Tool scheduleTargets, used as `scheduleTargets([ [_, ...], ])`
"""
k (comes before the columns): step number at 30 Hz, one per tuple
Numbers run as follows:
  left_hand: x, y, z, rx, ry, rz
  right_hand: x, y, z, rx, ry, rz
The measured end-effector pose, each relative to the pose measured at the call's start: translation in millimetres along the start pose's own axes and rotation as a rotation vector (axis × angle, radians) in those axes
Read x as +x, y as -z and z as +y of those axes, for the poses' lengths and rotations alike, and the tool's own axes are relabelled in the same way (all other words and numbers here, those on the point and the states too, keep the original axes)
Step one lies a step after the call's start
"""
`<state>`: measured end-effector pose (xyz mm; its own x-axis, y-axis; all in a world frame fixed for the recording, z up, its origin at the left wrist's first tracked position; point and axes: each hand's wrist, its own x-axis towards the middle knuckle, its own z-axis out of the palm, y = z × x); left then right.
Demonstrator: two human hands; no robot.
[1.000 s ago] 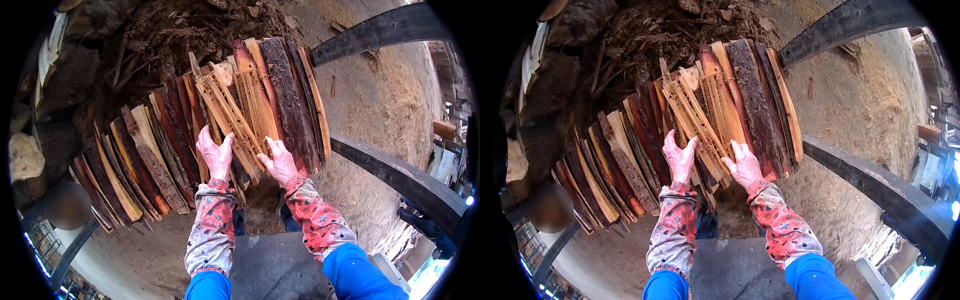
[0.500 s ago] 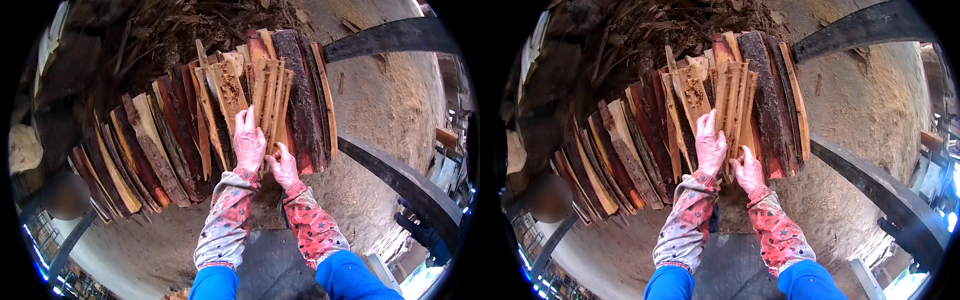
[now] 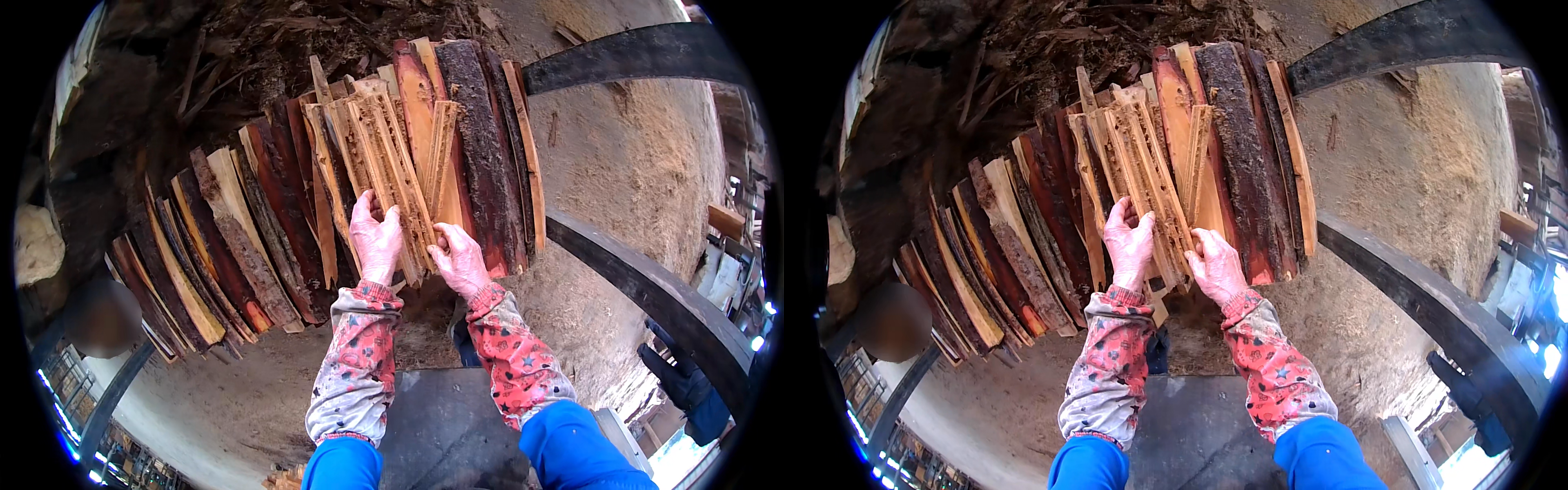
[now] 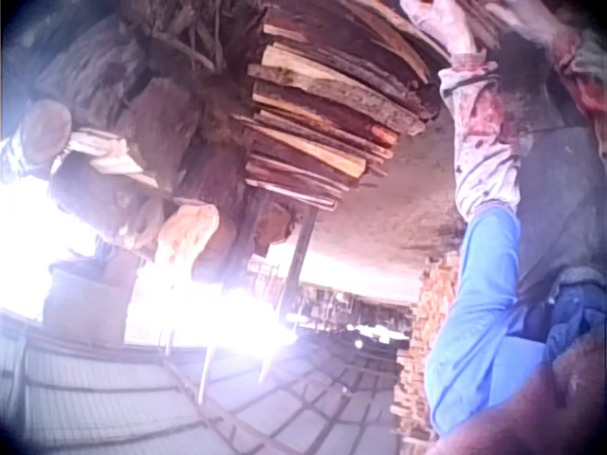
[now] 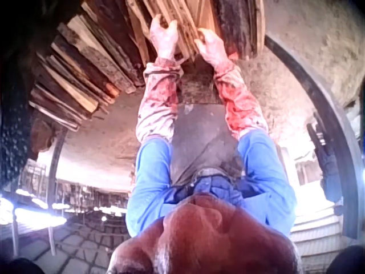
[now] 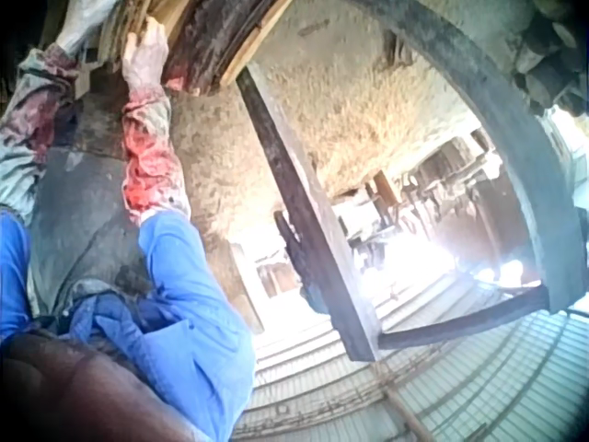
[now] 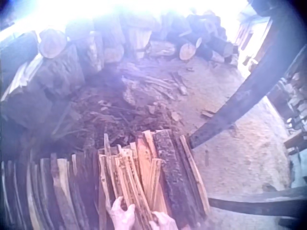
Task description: The person repeatedly picks up stacks of cut wooden planks from a green conveyor table and carries them to a nearby storage rack. They place the planks into the rack, organizing them alongside other wood, and then return to the table to repeat the process.
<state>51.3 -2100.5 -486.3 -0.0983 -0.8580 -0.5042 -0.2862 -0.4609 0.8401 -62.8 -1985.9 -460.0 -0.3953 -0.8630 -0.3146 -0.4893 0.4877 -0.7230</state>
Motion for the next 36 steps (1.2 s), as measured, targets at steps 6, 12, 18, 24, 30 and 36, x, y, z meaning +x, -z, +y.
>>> scheduleTargets([
  [6,-2.3,9.2,-23.5,-0.096,-0.087,0.033,33.1,6.5,2.6,-0.028,-0.061,0.147],
  [12,-11.0,11.3,-26.9,-0.013,-0.138,0.027,86.1,16.6,28.5,0.032,-0.18,0.098],
  [18,-9.4,-10.7,1.3,0.259,-0.346,0.06,88.0,31.4,22.3,0.212,-0.139,-0.029],
  [24,-22.5,-15.7,13.0,0.504,-0.445,0.034,86.0,16.0,37.4,-0.059,-0.005,0.135],
  [30,-38.3,66.5,-14.8,0.545,-0.068,0.279,62.7,18.9,9.8,-0.124,-0.033,0.041],
  [36,-67.8,34.6,-70.2,0.194,0.169,0.043,53.3,0.2,15.8,-0.329,0.13,0.058],
])
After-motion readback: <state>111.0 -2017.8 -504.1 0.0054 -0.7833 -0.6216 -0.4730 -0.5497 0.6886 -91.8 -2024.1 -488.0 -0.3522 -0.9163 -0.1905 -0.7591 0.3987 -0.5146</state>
